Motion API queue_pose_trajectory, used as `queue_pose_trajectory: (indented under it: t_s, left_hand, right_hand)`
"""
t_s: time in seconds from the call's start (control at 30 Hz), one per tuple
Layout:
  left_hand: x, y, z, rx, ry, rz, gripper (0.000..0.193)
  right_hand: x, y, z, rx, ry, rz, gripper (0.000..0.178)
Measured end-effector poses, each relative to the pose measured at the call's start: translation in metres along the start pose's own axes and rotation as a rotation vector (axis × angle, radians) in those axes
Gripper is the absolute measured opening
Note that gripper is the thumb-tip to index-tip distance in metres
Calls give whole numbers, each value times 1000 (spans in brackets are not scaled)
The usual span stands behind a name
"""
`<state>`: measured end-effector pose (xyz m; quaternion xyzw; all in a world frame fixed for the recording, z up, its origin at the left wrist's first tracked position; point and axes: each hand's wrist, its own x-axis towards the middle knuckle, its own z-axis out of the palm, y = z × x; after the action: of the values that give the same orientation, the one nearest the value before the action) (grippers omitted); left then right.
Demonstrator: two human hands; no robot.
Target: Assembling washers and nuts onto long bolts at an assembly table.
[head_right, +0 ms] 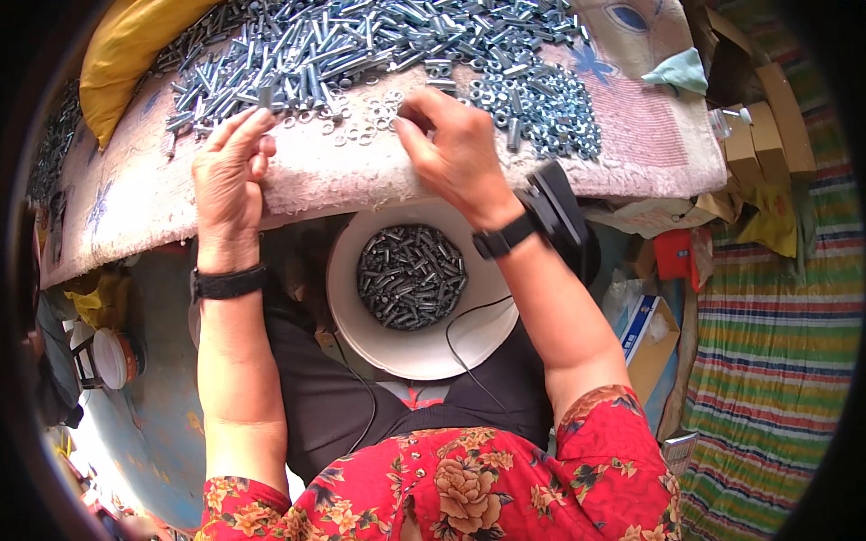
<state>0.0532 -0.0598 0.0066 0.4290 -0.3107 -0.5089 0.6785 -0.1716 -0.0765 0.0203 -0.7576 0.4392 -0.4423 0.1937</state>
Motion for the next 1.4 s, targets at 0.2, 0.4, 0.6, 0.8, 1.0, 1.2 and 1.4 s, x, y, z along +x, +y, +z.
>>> queue_pose_trajectory:
  t_s: [0.2, 0.4, 0.6, 0.8, 1.0, 1.2, 1.4]
  left_hand:
    - [-7, 12, -16, -250, -10, -100, 17]
    - [-15, 8, -14, -460, -113, -174, 22]
    - [-21, 7, -5, -557, -261, -233, 22]
    - [-28, 1, 5, -609, -281, -259, 21]
    - [-36, -11, 22, -556, -252, -281, 21]
    - [-58, -26, 42, -478, -323, -294, 25]
    - [-76, -35, 50, -431, -219, -347, 21]
  right_hand:
    - [52, 7, 68, -488, -156, -65, 28]
    - [76, -2, 73, -706, -381, 43, 21]
    - [69, 2, 53, -781, -259, -74, 23]
    - [34, -18, 14, -84, -116, -47, 14]
    - [-29, -60, 8, 233, -150, 95, 10]
    - [-46, -48, 12, 171, -88, 169, 7]
    - [-66, -39, 19, 352, 42, 287, 12]
